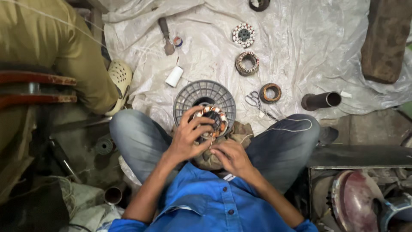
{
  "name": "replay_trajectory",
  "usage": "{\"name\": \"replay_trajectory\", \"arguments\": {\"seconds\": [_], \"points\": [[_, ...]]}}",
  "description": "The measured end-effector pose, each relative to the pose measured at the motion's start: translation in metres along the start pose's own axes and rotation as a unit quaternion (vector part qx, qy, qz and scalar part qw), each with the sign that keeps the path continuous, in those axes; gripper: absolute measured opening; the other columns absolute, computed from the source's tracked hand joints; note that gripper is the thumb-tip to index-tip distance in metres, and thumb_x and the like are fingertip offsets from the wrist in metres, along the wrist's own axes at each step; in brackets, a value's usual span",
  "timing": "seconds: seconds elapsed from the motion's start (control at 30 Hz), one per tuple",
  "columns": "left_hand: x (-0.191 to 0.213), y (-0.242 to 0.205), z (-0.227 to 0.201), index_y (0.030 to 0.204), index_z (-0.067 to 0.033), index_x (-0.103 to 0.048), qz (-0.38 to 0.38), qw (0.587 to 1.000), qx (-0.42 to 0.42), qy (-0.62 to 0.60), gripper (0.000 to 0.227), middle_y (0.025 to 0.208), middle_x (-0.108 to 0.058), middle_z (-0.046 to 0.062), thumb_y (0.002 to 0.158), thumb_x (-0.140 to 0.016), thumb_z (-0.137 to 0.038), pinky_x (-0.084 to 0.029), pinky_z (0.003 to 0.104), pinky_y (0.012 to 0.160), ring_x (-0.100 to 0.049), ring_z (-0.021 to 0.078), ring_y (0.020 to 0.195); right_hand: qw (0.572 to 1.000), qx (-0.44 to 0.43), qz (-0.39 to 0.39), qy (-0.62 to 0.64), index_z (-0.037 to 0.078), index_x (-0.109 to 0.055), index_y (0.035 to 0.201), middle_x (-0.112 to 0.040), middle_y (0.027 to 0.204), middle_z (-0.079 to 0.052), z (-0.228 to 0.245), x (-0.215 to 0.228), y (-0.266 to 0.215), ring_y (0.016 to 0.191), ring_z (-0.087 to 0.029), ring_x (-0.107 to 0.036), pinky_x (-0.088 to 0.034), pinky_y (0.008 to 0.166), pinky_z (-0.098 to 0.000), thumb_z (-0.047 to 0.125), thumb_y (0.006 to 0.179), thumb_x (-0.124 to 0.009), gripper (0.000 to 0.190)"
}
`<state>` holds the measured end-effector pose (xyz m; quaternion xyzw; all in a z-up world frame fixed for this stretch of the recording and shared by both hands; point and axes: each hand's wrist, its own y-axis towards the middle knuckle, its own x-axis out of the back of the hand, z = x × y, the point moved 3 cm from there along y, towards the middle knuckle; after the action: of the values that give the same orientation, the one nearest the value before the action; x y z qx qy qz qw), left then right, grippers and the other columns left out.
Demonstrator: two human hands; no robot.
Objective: The person sits on the floor and ties a white string around a circular motor stator to secure copper windings. The person repeatedly wraps and knots the string by hand to hold the coils in place.
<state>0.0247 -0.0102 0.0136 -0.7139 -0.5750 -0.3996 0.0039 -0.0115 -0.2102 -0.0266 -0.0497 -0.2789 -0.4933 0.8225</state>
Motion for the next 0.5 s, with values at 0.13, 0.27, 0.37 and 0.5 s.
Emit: {"name": "replay_trajectory", "arguments": {"seconds": [0.13, 0.27, 0.37, 0.5], "points": [[0.007, 0.002, 0.0, 0.101, -0.0085, -0.069, 0.012, 1.0, -0.022, 0.0, 0.03, 0.121, -0.068, 0.005, 0.075, -0.084, -0.013, -0.043, 0.051, 0.114, -0.046, 0.0396, 0.141, 1.0, 0.007, -0.009, 0.001, 0.003, -0.071, 0.1, -0.072, 0.087, -0.011, 0.01, 0.0, 0.006, 0.078, -0.025, -0.069, -0.052, 0.071, -0.0354, 0.01, 0.092, -0.075, 0.011], [0.016, 0.008, 0.002, 0.103, -0.0082, -0.07, 0.028, 0.999, -0.04, 0.001, 0.033, 0.118, -0.069, 0.005, 0.075, -0.085, -0.014, -0.044, 0.05, 0.113, -0.047, 0.0388, 0.141, 0.994, -0.084, -0.01, 0.065, 0.002, -0.073, 0.102, -0.071, 0.086, -0.011, 0.02, -0.007, 0.009, 0.071, -0.022, -0.066, -0.05, 0.063, -0.033, 0.009, 0.091, -0.073, 0.013], [0.012, 0.004, -0.001, 0.102, -0.0095, -0.07, 0.013, 0.999, -0.033, 0.0, 0.031, 0.117, -0.069, 0.003, 0.076, -0.086, -0.016, -0.047, 0.048, 0.111, -0.048, 0.0366, 0.141, 0.993, 0.027, -0.063, 0.097, 0.0, -0.07, 0.102, -0.064, 0.1, -0.016, 0.033, -0.002, 0.003, 0.085, -0.024, -0.066, -0.053, 0.075, -0.0319, 0.009, 0.096, -0.069, 0.01], [0.011, 0.004, 0.002, 0.1, -0.0094, -0.07, 0.005, 1.0, -0.026, -0.003, 0.034, 0.113, -0.069, 0.003, 0.072, -0.087, -0.018, -0.05, 0.046, 0.106, -0.049, 0.0357, 0.14, 0.986, 0.09, -0.092, 0.105, 0.001, -0.064, 0.103, -0.063, 0.113, -0.018, 0.028, 0.001, 0.004, 0.098, -0.026, -0.065, -0.054, 0.088, -0.0333, 0.009, 0.104, -0.061, 0.008]]}}
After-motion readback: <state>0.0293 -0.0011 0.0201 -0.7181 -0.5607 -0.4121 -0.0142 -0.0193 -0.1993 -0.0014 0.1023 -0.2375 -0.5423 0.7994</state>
